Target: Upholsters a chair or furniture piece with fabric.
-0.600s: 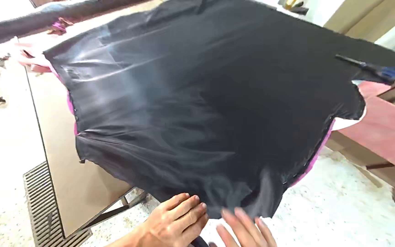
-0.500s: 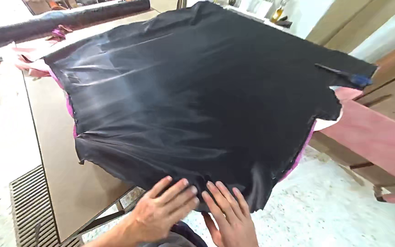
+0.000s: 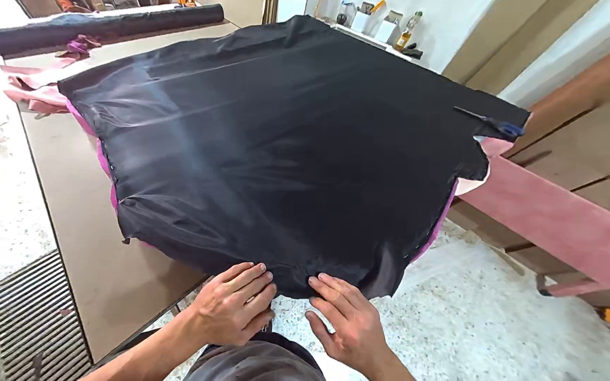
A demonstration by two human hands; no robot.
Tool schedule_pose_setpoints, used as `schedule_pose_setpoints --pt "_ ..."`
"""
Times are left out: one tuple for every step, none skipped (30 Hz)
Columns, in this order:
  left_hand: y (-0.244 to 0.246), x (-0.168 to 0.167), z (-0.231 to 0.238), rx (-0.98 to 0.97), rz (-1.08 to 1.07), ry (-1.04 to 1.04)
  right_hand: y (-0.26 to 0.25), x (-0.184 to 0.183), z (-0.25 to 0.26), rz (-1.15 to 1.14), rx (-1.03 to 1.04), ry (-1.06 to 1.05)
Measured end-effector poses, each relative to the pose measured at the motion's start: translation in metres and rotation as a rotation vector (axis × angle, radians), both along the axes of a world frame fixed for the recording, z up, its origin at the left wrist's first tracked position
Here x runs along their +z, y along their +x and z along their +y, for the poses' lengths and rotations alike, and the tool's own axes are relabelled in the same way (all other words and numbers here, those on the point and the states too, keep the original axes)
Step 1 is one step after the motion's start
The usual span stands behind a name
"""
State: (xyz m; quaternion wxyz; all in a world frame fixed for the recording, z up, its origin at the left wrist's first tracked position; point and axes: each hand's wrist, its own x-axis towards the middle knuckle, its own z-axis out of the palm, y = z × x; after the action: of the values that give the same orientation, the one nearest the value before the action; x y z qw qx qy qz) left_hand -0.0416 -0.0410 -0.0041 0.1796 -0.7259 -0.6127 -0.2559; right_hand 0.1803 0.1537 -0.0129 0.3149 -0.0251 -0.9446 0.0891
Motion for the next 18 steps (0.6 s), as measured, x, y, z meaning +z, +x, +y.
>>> schedule_pose_setpoints --pt "0.002 0.006 0.005 0.027 0.001 -0.004 -0.002 0.007 -0.001 -0.011 -0.007 -0.025" --pt "0.003 0.012 0.011 0.049 -0.004 -0.002 -0.007 0.015 -0.001 -0.017 -0.027 -0.045" --pt "0.004 0.016 0.018 0.069 -0.004 -0.015 -0.013 0.023 -0.001 -0.025 -0.054 -0.053" --pt "0.005 0.019 0.024 0.083 -0.001 -0.060 -0.021 0.031 0.000 -0.061 -0.071 -0.046" --pt "0.005 0.022 0.029 0.088 0.003 -0.129 -0.028 0.038 0.002 -0.134 -0.069 -0.028" --pt "0.005 0.025 0.032 0.084 0.017 -0.204 -0.033 0.044 0.005 -0.223 -0.055 -0.011" --pt "0.004 0.025 0.033 0.075 0.033 -0.258 -0.037 0.049 0.008 -0.307 -0.033 -0.006" --pt "0.002 0.025 0.035 0.063 0.035 -0.281 -0.039 0.053 0.012 -0.381 -0.003 -0.009" --pt "0.000 0.026 0.036 0.057 0.022 -0.301 -0.041 0.058 0.016 -0.442 0.029 -0.013" --pt "-0.002 0.028 0.038 0.051 -0.007 -0.337 -0.043 0.061 0.019 -0.496 0.060 -0.021" --pt "-0.003 0.031 0.039 0.046 -0.057 -0.386 -0.044 0.065 0.022 -0.546 0.092 -0.036" --pt "-0.005 0.036 0.041 0.042 -0.117 -0.439 -0.046 0.069 0.025 -0.595 0.117 -0.059" --pt "-0.007 0.039 0.043 0.037 -0.168 -0.466 -0.048 0.072 0.028 -0.635 0.133 -0.082" --pt "-0.009 0.041 0.045 0.031 -0.200 -0.474 -0.050 0.074 0.029 -0.657 0.141 -0.090" --pt "-0.011 0.042 0.046 0.029 -0.209 -0.442 -0.052 0.075 0.030 -0.668 0.142 -0.089" --pt "-0.012 0.042 0.047 0.033 -0.210 -0.384 -0.054 0.075 0.031 -0.652 0.139 -0.080" --pt "-0.013 0.043 0.048 0.043 -0.198 -0.314 -0.055 0.073 0.031 -0.605 0.135 -0.056" --pt "-0.014 0.044 0.049 0.053 -0.175 -0.248 -0.055 0.070 0.031 -0.525 0.124 -0.015"
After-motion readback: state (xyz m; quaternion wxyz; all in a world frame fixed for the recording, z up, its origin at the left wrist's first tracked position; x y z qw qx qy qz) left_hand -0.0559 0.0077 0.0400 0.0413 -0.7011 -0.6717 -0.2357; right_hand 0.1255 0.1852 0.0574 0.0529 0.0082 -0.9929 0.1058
